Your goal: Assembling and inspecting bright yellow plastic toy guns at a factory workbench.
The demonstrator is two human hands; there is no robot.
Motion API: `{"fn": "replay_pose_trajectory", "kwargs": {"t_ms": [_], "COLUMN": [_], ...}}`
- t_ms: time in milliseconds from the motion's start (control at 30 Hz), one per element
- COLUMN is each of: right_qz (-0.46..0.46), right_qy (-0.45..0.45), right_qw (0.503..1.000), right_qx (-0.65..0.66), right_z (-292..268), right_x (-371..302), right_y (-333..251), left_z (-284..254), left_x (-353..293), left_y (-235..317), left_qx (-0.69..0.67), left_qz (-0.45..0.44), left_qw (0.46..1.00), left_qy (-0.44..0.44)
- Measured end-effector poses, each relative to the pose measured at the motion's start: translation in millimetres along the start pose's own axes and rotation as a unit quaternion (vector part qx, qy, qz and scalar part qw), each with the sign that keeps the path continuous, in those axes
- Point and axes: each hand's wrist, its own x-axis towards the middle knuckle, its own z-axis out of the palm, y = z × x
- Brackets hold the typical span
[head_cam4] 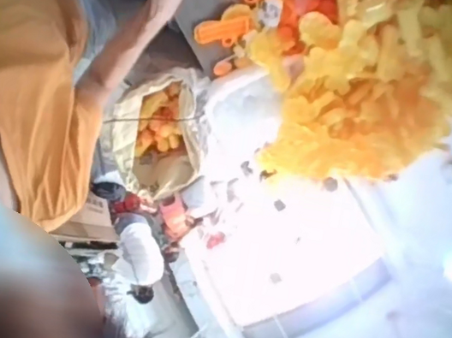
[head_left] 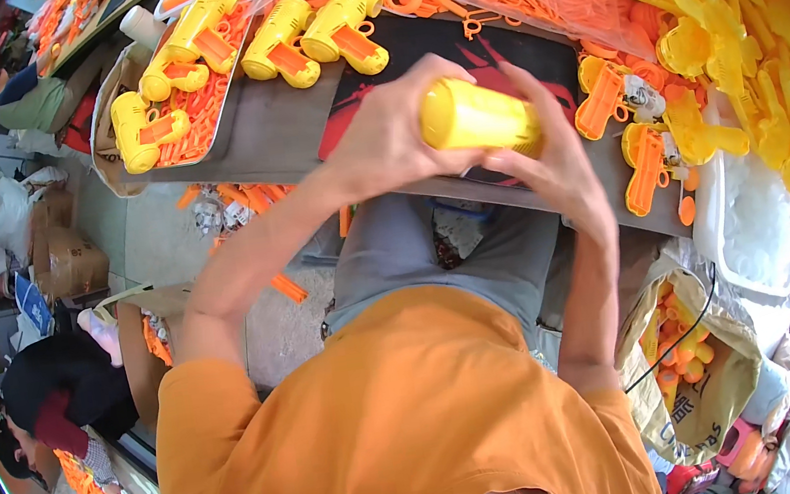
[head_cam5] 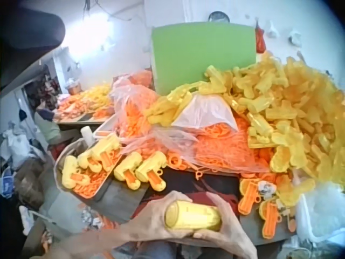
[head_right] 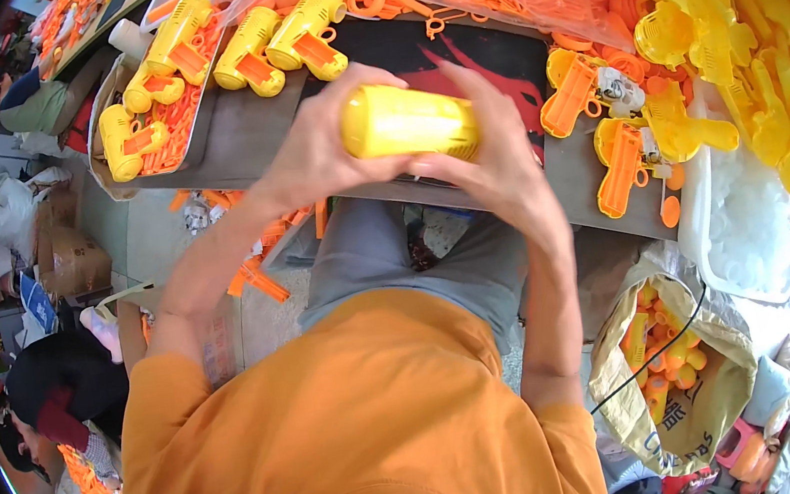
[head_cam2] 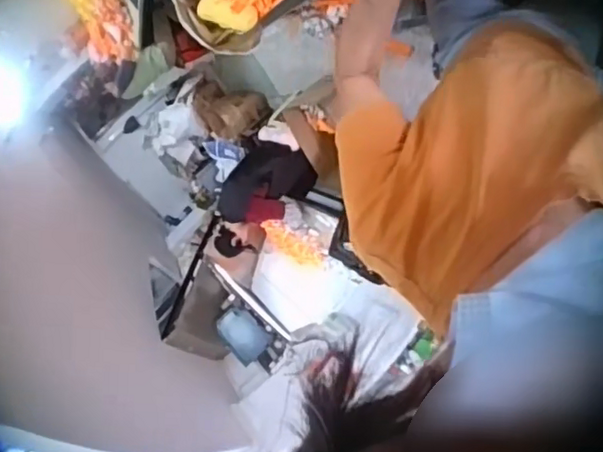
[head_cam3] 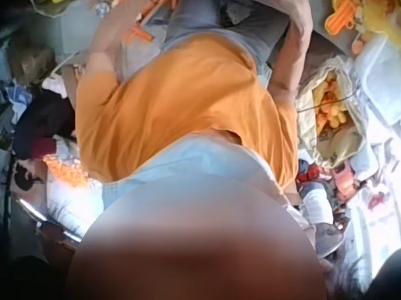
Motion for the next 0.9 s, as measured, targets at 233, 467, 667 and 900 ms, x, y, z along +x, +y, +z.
{"fn": "replay_pose_trajectory", "kwargs": {"t_ms": [233, 467, 667, 900], "right_qz": [0.027, -0.09, 0.014, -0.037], "right_qy": [0.064, 0.104, 0.082, 0.07], "right_qw": [0.997, 0.96, 0.931, 0.949], "right_qx": [-0.042, 0.244, 0.355, 0.304], "right_z": [-2, 11, 35, 34], "right_x": [0, -5, -19, -15], "right_y": [-38, -23, -19, -8], "left_z": [-33, -48, -44, -39], "left_x": [13, 22, 12, 25], "left_y": [8, 17, -16, -20], "left_qx": [0.266, -0.124, -0.201, -0.264], "left_qz": [0.162, 0.01, -0.009, 0.111], "left_qw": [0.95, 0.992, 0.978, 0.955], "left_qy": [0.01, 0.03, 0.054, 0.078]}}
